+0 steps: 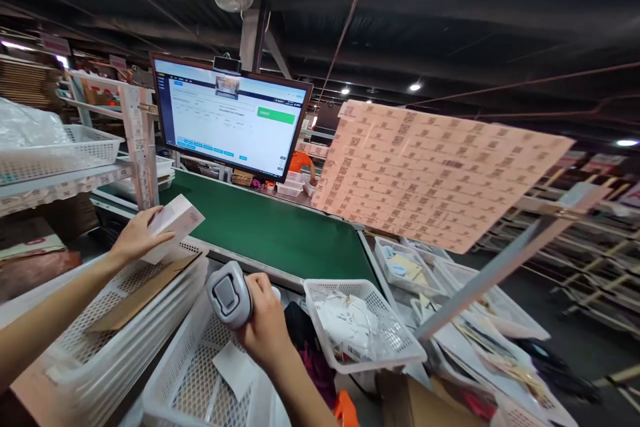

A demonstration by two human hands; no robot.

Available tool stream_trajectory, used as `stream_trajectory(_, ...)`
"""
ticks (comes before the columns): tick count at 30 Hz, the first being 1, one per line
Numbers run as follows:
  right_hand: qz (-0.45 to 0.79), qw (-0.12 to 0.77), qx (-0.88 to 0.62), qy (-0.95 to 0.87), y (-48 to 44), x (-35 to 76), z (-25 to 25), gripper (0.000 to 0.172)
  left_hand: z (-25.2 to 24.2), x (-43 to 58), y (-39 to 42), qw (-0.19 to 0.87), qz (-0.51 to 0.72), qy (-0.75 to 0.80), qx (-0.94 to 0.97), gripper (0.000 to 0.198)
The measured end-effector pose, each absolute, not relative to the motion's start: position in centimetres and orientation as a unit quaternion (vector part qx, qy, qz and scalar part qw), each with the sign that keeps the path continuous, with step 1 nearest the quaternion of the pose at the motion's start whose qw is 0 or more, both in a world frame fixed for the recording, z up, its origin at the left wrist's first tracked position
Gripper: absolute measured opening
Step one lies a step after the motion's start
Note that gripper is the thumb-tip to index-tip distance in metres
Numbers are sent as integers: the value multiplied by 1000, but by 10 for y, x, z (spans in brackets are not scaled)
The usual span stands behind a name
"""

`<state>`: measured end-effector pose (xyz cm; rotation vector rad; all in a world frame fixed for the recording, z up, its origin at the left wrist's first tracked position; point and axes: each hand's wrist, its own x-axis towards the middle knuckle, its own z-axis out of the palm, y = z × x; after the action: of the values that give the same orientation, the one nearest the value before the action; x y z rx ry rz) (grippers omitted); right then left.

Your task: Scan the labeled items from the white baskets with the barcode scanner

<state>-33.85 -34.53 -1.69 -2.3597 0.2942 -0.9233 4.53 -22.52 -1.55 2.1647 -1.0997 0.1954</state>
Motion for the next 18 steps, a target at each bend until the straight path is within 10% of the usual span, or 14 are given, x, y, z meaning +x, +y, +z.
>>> stream_trajectory(9,-384,296,-872,74,-362,-367,-12,14,2,-98,-189,433,130,-472,757,82)
stream_trajectory(18,-433,313,-806,256,-426,-498,-121,38,-196,-165,-253,430,-214,-391,785,92)
